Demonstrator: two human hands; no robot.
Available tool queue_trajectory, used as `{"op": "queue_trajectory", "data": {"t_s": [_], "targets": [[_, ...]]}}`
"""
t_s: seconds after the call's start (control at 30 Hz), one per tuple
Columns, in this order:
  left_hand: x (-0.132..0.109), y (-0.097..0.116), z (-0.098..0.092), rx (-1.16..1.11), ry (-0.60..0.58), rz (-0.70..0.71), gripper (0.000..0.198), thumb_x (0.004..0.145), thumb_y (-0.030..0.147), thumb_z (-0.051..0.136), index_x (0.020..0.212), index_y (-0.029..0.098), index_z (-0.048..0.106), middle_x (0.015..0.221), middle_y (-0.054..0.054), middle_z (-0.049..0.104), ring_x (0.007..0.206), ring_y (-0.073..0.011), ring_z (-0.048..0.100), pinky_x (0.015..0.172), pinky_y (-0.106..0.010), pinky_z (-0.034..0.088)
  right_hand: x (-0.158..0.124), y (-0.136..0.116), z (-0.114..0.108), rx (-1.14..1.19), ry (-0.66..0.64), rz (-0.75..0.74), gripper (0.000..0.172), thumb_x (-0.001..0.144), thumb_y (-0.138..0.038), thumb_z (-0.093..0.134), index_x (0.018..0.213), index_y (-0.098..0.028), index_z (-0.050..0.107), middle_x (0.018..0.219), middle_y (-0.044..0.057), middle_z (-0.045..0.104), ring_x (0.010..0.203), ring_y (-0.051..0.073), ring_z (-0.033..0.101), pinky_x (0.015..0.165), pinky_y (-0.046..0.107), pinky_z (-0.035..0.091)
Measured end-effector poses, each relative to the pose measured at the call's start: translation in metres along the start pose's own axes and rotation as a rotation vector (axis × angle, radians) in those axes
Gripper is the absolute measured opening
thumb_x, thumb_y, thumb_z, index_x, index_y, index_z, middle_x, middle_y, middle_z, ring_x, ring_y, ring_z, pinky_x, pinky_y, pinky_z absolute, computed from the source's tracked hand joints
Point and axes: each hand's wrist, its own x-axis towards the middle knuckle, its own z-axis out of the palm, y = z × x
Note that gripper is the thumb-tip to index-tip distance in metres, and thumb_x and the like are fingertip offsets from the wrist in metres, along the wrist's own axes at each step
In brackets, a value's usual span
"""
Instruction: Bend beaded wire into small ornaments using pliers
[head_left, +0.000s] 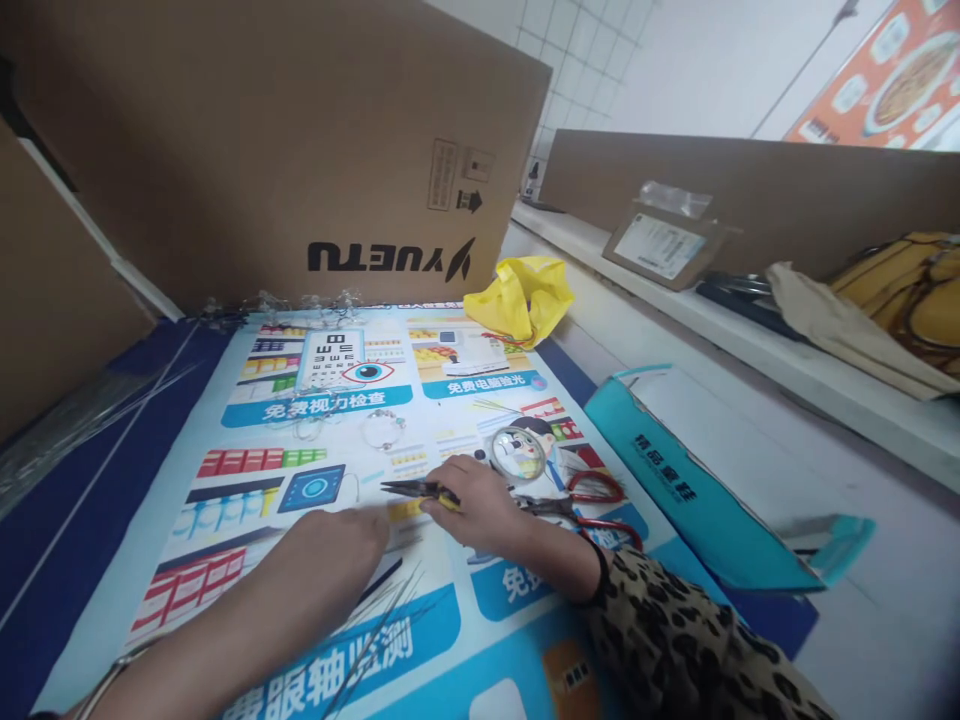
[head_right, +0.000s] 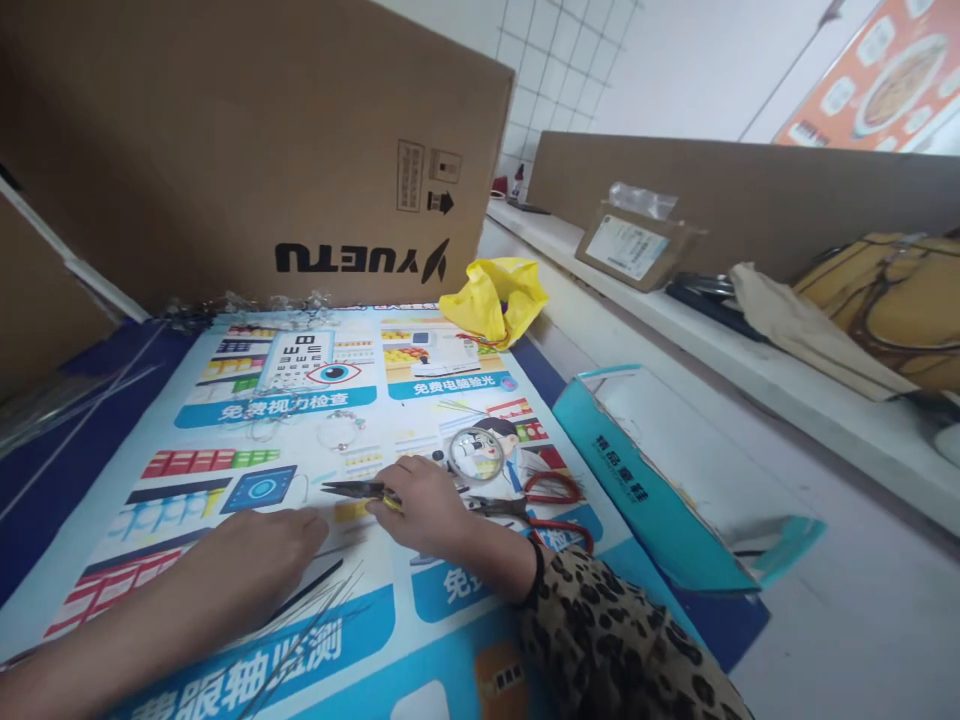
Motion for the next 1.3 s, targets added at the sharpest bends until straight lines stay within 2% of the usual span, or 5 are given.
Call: {"op": "queue_trajectory", "data": {"t_s": [0.27,0.4,0.63,0.93,1.3], "targets": [[0.008,0.001,0.001,-0.010,0.108,-0.048,0.032,0.078,0.014,0.034,0.097,0.015,0.059,0.087,-0.012,0.065,0.075,-0.0272,0.062,0.063,-0.038,0.047,-0.003,-0.006,0.001,0.232,0.040,0.024,0.014,0.077,-0.029,0.055,0.087,-0.019,0.056,0.073,0.000,0.054,0.067,0.012,0.049,0.061,0.023,0.038],[0.011,0.005,0.001,-0.052,0.136,-0.039,0.029,0.078,0.013,0.033,0.089,0.015,0.060,0.084,-0.012,0.065,0.077,-0.0263,0.062,0.065,-0.038,0.047,-0.006,-0.009,0.003,0.245,0.038,0.006,0.010,0.076,-0.023,0.054,0.085,-0.020,0.056,0.075,0.001,0.056,0.070,0.013,0.051,0.063,0.024,0.040],[0.015,0.000,0.006,-0.089,0.203,-0.015,0.031,0.078,0.008,0.030,0.095,0.014,0.056,0.087,-0.010,0.064,0.077,-0.0245,0.061,0.066,-0.037,0.046,-0.005,-0.005,0.004,0.165,0.068,0.044,0.008,0.078,-0.020,0.051,0.084,-0.020,0.055,0.079,0.003,0.059,0.074,0.014,0.054,0.067,0.025,0.043],[0.015,-0.005,0.007,-0.193,0.105,-0.013,0.028,0.085,0.022,0.032,0.081,0.017,0.058,0.083,-0.007,0.066,0.071,-0.0213,0.062,0.059,-0.029,0.041,-0.008,-0.002,0.002,0.100,-0.008,-0.007,0.013,0.079,-0.019,0.051,0.090,-0.021,0.057,0.084,0.003,0.060,0.082,0.016,0.054,0.071,0.026,0.043],[0.015,-0.007,0.005,-0.252,0.091,0.028,0.028,0.084,0.032,0.039,0.071,0.018,0.059,0.073,-0.003,0.064,0.062,-0.0170,0.056,0.051,-0.025,0.028,-0.007,-0.004,0.001,0.094,-0.054,-0.013,0.012,0.079,-0.020,0.052,0.091,-0.021,0.056,0.087,0.004,0.059,0.084,0.016,0.052,0.072,0.027,0.042]]}}
